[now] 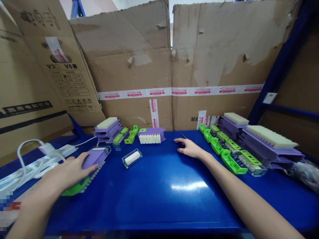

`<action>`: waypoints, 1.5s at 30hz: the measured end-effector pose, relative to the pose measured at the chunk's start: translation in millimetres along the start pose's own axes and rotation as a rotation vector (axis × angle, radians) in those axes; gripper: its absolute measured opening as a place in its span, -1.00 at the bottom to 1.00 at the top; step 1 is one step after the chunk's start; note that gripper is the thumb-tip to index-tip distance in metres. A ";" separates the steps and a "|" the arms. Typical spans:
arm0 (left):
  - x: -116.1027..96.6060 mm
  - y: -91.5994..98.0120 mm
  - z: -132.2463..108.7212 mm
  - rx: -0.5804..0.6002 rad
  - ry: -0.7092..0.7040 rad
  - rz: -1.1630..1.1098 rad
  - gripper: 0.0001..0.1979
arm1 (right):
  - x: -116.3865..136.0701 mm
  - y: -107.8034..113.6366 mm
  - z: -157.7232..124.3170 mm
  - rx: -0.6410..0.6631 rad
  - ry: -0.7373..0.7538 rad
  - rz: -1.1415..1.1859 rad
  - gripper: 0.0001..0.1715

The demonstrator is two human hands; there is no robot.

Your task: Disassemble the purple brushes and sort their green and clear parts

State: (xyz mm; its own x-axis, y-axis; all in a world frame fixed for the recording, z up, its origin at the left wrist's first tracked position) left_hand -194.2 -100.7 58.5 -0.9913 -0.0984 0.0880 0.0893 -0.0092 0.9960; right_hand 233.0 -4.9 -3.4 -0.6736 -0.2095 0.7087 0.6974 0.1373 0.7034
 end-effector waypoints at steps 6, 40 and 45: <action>-25.7 30.3 -11.6 0.008 -0.009 0.011 -0.12 | 0.5 0.8 -0.1 -0.002 0.002 0.006 -0.34; -193.8 33.6 82.2 -0.361 -0.675 -0.072 -0.51 | -16.6 23.4 6.4 -0.131 -0.302 0.677 -0.69; -178.7 23.3 101.2 -0.284 -0.630 -0.084 -0.46 | -18.3 23.4 6.5 -0.132 -0.294 0.639 -0.69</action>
State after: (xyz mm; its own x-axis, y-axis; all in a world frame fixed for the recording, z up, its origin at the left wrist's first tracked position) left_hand -24.9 17.4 67.9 -0.8558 0.5094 0.0901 -0.0534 -0.2602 0.9641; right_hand 260.1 8.5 0.4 -0.1484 0.1447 0.9783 0.9889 0.0243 0.1465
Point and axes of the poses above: each hand's wrist, its own z-axis towards the middle knuckle, its own y-axis out of the back of the hand, x = y × z, the point moved 3 cm from there along z, towards the middle knuckle, and after that the axes turned 12 degrees about -y, right-handed, at the moved point
